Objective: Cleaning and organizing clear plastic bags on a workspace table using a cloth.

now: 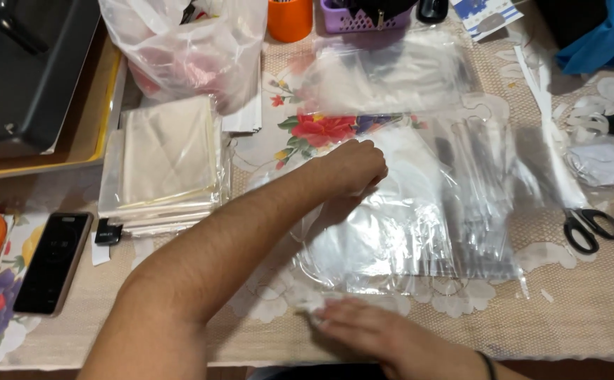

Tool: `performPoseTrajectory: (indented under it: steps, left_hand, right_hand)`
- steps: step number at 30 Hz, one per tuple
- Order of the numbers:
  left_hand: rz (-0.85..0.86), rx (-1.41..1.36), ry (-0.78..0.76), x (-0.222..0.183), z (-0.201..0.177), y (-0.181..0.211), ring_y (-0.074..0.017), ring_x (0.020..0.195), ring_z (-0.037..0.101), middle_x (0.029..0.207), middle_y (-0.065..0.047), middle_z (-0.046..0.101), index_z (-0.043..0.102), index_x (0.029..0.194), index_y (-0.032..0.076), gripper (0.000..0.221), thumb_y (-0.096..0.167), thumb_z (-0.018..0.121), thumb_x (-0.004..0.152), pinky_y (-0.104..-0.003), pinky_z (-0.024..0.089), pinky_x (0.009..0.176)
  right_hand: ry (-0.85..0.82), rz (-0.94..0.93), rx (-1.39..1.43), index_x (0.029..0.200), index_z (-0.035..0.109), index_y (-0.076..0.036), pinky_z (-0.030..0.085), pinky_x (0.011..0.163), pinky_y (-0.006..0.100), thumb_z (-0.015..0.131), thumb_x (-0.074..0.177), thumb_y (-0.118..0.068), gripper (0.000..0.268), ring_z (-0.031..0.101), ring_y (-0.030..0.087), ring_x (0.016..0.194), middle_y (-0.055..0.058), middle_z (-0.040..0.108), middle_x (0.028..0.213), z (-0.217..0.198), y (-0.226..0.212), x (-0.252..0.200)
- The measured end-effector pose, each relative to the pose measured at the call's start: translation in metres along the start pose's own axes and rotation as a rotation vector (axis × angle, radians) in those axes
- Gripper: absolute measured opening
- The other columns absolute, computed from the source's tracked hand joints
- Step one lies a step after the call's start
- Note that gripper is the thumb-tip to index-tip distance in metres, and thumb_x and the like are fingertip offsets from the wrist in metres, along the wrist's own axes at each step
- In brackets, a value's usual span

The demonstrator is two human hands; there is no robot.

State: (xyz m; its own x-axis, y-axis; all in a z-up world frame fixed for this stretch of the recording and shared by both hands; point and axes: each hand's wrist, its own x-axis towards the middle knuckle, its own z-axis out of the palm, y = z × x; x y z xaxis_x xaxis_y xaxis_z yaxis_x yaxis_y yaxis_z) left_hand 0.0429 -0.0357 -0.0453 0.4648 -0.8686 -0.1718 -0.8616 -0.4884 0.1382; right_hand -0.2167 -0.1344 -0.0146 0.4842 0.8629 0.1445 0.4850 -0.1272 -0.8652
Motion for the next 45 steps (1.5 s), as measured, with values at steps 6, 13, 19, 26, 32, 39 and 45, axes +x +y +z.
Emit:
performPoseTrajectory:
  steps: [6, 13, 19, 26, 32, 39, 45]
  left_hand:
    - [0.000, 0.034, -0.095, -0.034, -0.041, 0.014, -0.0218, 0.071, 0.063, 0.069, 0.004, 0.067, 0.070, 0.065, 0.024, 0.017, 0.029, 0.083, 0.074, -0.035, 0.047, 0.062]
    - [-0.104, -0.055, -0.233, -0.100, -0.164, 0.044, -0.0144, 0.083, 0.074, 0.086, 0.007, 0.079, 0.078, 0.087, 0.017, 0.033, -0.006, 0.058, 0.075, -0.032, 0.055, 0.075]
    - [-0.159, -0.007, -0.169, -0.112, -0.253, 0.073, -0.0089, 0.084, 0.077, 0.091, 0.005, 0.080, 0.080, 0.090, 0.019, 0.007, 0.015, 0.074, 0.088, -0.026, 0.062, 0.079]
    - [0.217, -0.001, 0.517, -0.134, -0.306, 0.066, -0.0128, 0.078, 0.067, 0.096, 0.003, 0.072, 0.076, 0.098, 0.013, 0.011, 0.005, 0.069, 0.101, -0.032, 0.045, 0.073]
    - [0.438, -0.255, 0.861, -0.128, -0.269, 0.024, -0.0235, 0.104, 0.071, 0.104, -0.016, 0.073, 0.070, 0.097, -0.003, 0.021, -0.019, 0.076, 0.108, -0.046, 0.055, 0.116]
    - [0.142, -0.528, 1.194, -0.030, -0.122, -0.080, -0.0255, 0.117, 0.059, 0.102, -0.004, 0.076, 0.074, 0.090, 0.013, 0.031, -0.018, 0.069, 0.089, -0.036, 0.056, 0.100]
    - [-0.084, -0.785, 1.062, 0.056, -0.015, -0.148, -0.0241, 0.120, 0.064, 0.095, 0.000, 0.079, 0.075, 0.069, 0.017, 0.033, -0.014, 0.070, 0.081, -0.043, 0.033, 0.116]
  right_hand:
    - [0.462, 0.018, -0.264, 0.141, 0.053, -0.007, 0.039, 0.117, 0.050, 0.024, 0.108, -0.034, 0.051, 0.058, 0.035, 0.135, 0.019, 0.059, 0.145, -0.035, 0.014, -0.063]
    - [1.146, 0.408, -0.062, 0.109, 0.072, 0.001, 0.051, 0.086, 0.032, 0.046, 0.085, 0.006, 0.035, 0.069, 0.023, 0.094, 0.013, 0.074, 0.097, -0.061, 0.021, -0.114]
    - [0.630, 0.733, 0.420, 0.131, 0.072, -0.015, 0.063, 0.079, 0.034, 0.055, 0.086, -0.036, 0.053, 0.082, 0.019, 0.076, 0.003, 0.083, 0.094, -0.069, 0.019, -0.079]
    - [0.431, 0.373, 1.460, 0.146, 0.047, 0.012, 0.029, 0.030, 0.019, 0.026, 0.086, -0.070, 0.103, 0.047, 0.013, 0.030, 0.040, 0.068, 0.119, -0.068, 0.063, -0.045]
    - [0.527, -0.400, 1.683, 0.149, 0.040, -0.004, 0.056, 0.044, 0.025, 0.055, 0.107, -0.028, 0.051, 0.065, 0.017, 0.059, 0.009, 0.065, 0.121, -0.166, 0.063, -0.033]
    - [1.357, 0.246, 0.903, 0.115, 0.064, -0.008, 0.051, 0.044, 0.013, 0.069, 0.093, -0.016, 0.024, 0.062, 0.003, 0.053, 0.005, 0.071, 0.082, -0.246, 0.108, -0.025]
    - [1.411, 0.376, 0.678, 0.121, 0.063, -0.005, 0.062, 0.063, 0.024, 0.072, 0.096, -0.029, 0.036, 0.077, 0.015, 0.072, 0.012, 0.076, 0.093, -0.277, 0.208, -0.040]
